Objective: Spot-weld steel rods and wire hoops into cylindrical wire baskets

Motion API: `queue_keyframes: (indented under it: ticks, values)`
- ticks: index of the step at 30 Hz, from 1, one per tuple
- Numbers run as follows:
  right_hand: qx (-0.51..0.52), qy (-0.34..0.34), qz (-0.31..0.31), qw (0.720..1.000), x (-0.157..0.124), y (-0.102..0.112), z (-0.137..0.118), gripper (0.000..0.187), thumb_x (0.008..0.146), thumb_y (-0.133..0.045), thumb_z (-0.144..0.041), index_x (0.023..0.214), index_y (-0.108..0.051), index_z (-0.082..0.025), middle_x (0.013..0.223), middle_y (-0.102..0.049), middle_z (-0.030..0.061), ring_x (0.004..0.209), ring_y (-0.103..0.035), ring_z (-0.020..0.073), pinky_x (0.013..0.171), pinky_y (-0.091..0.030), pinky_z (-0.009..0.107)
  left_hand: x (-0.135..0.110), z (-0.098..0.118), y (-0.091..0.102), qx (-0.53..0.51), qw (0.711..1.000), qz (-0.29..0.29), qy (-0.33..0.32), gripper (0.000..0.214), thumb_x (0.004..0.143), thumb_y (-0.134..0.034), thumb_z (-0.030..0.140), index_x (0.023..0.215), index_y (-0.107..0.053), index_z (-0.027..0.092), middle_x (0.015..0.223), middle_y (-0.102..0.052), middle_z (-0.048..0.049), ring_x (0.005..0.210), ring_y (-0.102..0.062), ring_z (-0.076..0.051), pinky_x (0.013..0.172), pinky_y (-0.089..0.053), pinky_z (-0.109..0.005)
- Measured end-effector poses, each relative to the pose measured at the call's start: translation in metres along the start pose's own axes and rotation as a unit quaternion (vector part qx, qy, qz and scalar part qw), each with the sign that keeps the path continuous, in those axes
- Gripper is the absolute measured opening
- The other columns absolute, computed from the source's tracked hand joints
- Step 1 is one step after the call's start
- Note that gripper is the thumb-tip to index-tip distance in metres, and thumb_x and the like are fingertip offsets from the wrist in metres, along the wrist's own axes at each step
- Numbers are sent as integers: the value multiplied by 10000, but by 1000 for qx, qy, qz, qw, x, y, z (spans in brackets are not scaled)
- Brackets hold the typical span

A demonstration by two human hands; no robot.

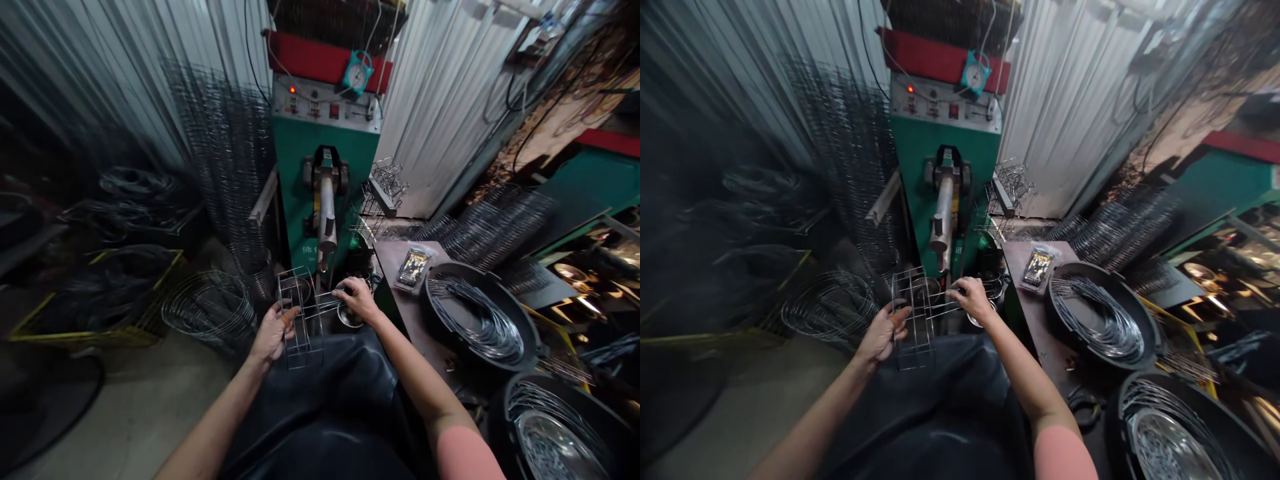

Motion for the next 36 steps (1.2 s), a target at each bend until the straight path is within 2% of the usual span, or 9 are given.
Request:
queue_keyframes:
  ticks: [11, 27, 36]
  values:
    - [-2, -22, 17, 1000, 25, -4, 36, 232, 778, -602, -424, 703, -631, -207, 754, -651, 20, 774, -570, 164, 734, -345, 298, 37, -6, -19, -16, 999, 9, 27, 478, 479, -800, 280, 819, -482, 172, 514, -371, 113, 394, -248, -19, 343, -177, -151]
    - [15, -24, 23, 999, 49, -1, 50, 243, 776, -603, -413, 663, -612, -198, 728, -647, 6, 742, -574, 151, 724, -348, 286, 63, -1, -32, -40, 999, -1, 24, 424, 474, -800, 247, 770, -509, 160, 526, -359, 108, 384, -240, -5, 331, -167, -140]
    - [-14, -26, 14, 999, 58, -3, 55, 251, 791, -575, -422, 670, -612, -205, 732, -649, 14, 756, -589, 160, 736, -375, 292, 70, -3, -33, -51, 998, 2, 40, 396, 470, -802, 241, 742, -526, 154, 516, -380, 93, 380, -267, -11, 320, -169, -138]
Point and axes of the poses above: each hand's wrist, its own x-axis towards the middle knuckle, its own y-axis out of the back of the hand, z = x × y, the point moved 9 cm from there along x, towards the middle knuckle
